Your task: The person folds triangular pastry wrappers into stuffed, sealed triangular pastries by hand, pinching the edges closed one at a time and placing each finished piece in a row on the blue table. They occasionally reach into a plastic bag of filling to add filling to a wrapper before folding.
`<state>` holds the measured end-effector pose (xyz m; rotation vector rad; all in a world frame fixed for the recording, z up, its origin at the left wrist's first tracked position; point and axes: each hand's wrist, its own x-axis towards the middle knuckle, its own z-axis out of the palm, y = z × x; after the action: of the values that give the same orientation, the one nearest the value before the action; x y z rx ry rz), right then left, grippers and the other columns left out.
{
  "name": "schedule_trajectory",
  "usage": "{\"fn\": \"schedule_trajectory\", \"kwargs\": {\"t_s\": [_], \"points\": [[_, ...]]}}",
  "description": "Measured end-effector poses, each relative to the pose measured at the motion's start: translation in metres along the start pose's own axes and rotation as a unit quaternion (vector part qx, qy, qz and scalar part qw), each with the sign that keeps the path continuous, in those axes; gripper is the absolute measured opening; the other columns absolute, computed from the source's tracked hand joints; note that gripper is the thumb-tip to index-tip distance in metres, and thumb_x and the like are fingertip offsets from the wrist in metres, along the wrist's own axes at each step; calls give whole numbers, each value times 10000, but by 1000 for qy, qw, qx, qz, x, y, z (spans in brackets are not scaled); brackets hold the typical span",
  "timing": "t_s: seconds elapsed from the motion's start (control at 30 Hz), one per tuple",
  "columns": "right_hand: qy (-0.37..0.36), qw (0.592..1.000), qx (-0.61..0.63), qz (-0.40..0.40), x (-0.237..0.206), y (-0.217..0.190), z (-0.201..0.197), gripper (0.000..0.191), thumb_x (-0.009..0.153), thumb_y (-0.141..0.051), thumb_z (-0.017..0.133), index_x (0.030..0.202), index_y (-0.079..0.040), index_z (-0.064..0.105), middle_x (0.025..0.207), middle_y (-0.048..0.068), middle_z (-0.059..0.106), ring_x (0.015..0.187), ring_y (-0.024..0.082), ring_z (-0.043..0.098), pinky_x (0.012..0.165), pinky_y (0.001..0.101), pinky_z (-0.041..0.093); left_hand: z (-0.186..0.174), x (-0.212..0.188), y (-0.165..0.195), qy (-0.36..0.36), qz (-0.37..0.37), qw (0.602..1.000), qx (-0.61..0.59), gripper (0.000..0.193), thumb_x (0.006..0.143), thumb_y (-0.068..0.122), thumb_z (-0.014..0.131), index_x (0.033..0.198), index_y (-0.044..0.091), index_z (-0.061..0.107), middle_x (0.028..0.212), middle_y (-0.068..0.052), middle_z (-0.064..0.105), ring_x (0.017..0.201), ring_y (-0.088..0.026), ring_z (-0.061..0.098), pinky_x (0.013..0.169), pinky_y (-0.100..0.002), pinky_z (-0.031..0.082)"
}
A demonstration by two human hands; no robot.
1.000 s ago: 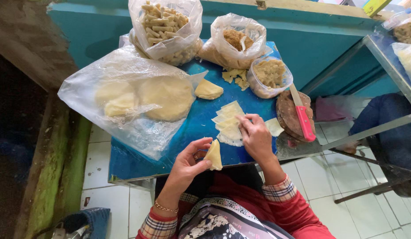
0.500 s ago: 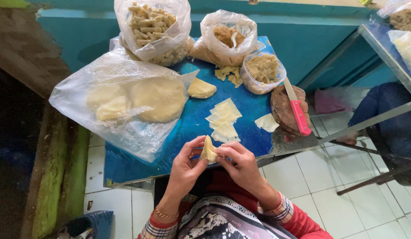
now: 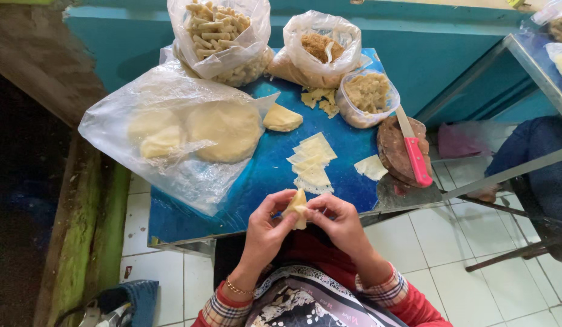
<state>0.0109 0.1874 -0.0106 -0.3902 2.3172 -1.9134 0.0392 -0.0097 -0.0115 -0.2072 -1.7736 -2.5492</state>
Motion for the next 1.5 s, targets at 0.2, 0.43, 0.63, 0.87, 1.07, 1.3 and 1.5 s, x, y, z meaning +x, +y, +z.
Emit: {"fn": "schedule_trajectory", "kwargs": {"t_s": [0.2,0.43,0.63,0.87,1.07,1.3,1.5], "points": [[-37,961,253,103,5,27,-16,142,989,-130,663,1073,-25,710,886,28,706,737,95,636,649,245,505,-8,2,-13,-15,-6,997,-70,385,943,-7,692,1320,2,620,1153,-69,688,1050,-119,650,906,-275,557],[-18,895,422,144,16,31,-34,126,1010,-178,644,1089,-79,645,938,19,703,819,125,677,681,280,541,-20,4,-7,5,-21,993,-112,375,930,-25,688,1299,-4,631,1162,-61,686,1023,-110,652,906,-266,549],[15,900,410,144,19,27,-50,123,974,-179,632,1042,-77,641,928,34,710,819,135,692,706,298,558,-38,6,3,55,4,995,-77,370,922,-28,688,1289,-1,647,1151,-60,692,1000,-104,647,881,-259,547],[166,980,-94,-62,12,-7,-30,100,984,-124,684,1039,-44,706,865,53,701,737,96,647,657,261,530,-46,8,2,74,13,994,-76,366,919,-34,691,1281,-2,649,1141,-45,670,993,-102,630,869,-260,537],[128,858,-422,-264,7,-30,22,115,910,-148,759,989,-76,715,925,86,714,810,272,686,705,378,551,-47,8,4,73,16,995,-67,362,919,-33,691,1278,0,650,1146,-50,677,1009,-105,632,885,-257,539],[132,811,-485,-299,-7,-33,32,256,860,-202,784,1056,-55,711,1008,81,710,837,275,651,679,395,486,-49,7,2,83,19,995,-55,374,915,-33,696,1285,-4,646,1161,-50,670,1028,-109,625,885,-262,534],[148,834,-428,-316,-11,-28,24,281,920,-142,739,1186,-65,698,1028,76,733,854,243,663,729,369,471,-48,8,0,72,25,996,-53,370,922,-42,694,1287,-7,647,1147,-55,675,1021,-114,624,910,-269,538]]}}
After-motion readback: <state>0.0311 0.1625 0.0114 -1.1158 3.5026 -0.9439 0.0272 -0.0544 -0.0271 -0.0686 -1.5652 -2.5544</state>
